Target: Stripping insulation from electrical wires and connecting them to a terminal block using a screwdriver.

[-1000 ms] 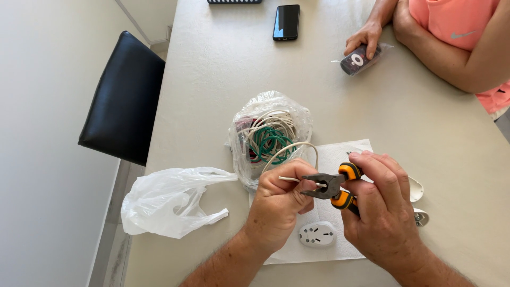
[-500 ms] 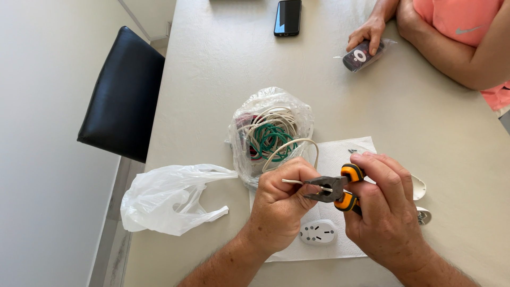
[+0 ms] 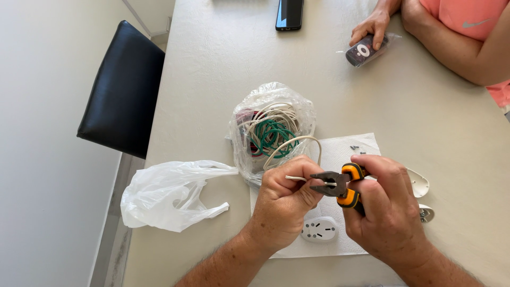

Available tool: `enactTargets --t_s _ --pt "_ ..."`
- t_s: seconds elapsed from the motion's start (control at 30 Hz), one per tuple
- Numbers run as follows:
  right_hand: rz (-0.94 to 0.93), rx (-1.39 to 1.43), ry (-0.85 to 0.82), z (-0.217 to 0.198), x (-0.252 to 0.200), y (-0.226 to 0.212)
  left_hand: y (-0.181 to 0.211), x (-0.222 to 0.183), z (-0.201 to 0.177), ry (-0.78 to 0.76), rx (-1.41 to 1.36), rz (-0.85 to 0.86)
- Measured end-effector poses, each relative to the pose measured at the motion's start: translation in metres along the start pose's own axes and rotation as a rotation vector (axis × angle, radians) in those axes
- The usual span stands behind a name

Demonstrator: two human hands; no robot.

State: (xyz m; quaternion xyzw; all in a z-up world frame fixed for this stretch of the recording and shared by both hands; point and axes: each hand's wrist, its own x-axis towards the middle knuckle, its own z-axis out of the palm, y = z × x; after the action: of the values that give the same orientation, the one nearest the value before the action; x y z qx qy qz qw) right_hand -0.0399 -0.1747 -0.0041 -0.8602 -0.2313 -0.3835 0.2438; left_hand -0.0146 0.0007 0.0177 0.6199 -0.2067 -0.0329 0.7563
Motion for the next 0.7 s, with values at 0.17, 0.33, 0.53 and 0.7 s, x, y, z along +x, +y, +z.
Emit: enactTargets --t_s 0.17,0.33,0.53,0.7 --pt "0.041 0.054 -0.033 0.001 -0.005 0.003 -0.011 -0.002 0.003 0.027 -0.231 -0.085" --pt "0.148 0.116 -0.106 0.002 -0.012 0.004 0.001 -0.001 0.007 0.097 -0.188 -0.144" --pt "0.243 0.195 -0.194 0.000 -0.014 0.003 0.012 0.001 0.007 0.170 0.204 -0.066" --pt "0.520 0.329 -0.396 -0.006 -0.015 0.001 0.012 0.000 0.006 0.241 0.584 0.212"
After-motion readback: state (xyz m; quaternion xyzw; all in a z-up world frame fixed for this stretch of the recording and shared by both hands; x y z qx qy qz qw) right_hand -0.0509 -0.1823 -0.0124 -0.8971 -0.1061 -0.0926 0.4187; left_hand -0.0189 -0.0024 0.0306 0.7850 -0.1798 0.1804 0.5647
